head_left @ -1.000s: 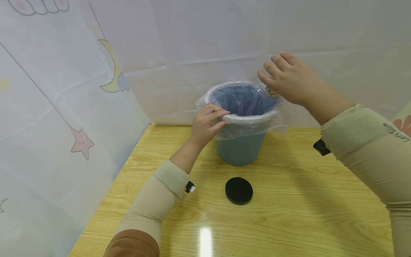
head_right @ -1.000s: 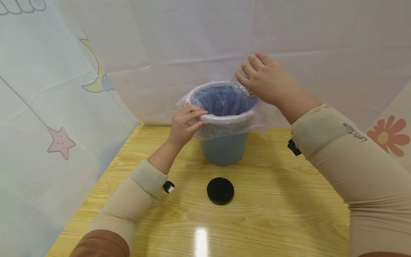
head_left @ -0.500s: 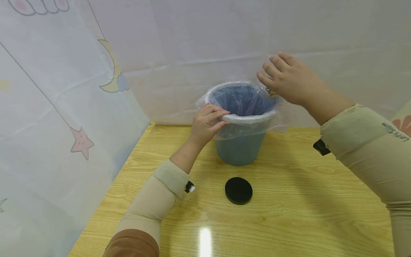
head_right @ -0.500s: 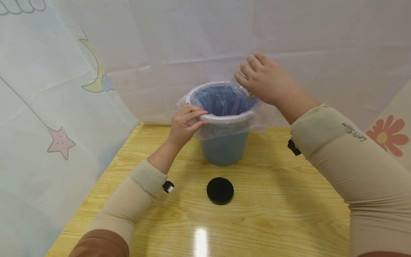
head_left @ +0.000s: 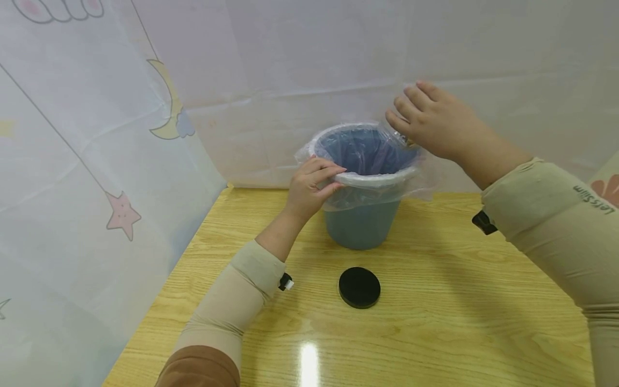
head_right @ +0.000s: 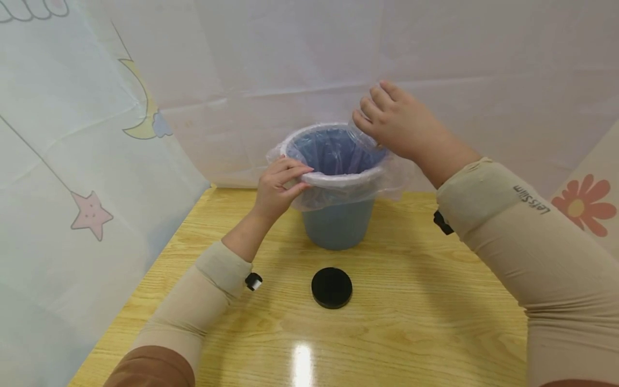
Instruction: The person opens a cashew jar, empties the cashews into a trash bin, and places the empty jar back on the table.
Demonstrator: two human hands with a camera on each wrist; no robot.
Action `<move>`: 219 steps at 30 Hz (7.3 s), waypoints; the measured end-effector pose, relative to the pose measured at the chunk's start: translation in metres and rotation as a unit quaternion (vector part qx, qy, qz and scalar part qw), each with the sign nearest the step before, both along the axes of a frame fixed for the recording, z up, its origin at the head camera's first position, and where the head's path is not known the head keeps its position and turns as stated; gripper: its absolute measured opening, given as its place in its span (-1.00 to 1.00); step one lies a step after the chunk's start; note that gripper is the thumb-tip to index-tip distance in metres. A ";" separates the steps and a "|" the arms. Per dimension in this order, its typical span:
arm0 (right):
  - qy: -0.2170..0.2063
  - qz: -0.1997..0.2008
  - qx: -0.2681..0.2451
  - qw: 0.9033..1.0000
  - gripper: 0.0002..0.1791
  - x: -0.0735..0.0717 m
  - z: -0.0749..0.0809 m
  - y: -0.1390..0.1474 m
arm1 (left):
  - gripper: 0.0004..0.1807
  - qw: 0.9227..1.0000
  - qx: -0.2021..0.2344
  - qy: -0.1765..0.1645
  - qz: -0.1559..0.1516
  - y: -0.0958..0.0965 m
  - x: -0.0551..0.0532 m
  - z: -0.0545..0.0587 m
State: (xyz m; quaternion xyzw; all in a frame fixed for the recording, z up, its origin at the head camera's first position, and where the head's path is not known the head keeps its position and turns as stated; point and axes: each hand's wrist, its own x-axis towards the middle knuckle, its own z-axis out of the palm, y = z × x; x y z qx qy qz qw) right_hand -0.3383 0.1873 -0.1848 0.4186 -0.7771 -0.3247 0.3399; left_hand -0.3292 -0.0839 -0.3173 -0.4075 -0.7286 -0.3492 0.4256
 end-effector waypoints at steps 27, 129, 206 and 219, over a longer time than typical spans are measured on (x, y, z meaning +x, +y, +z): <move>-0.010 -0.006 -0.016 1.000 -0.35 0.002 0.000 0.000 | -0.72 1.000 0.003 0.004 -0.005 0.001 -0.002 -0.001; -0.380 -0.116 -0.529 0.749 0.12 0.037 -0.006 0.038 | -0.71 1.000 -0.005 0.018 0.006 0.001 -0.006 -0.002; -0.653 0.271 -0.525 0.475 -0.22 0.062 -0.107 0.081 | -0.71 1.000 0.007 0.009 -0.003 0.000 -0.006 -0.001; -0.676 0.243 -0.479 0.505 -0.14 0.064 -0.130 0.079 | -0.71 1.000 0.004 0.009 0.001 -0.001 -0.005 -0.001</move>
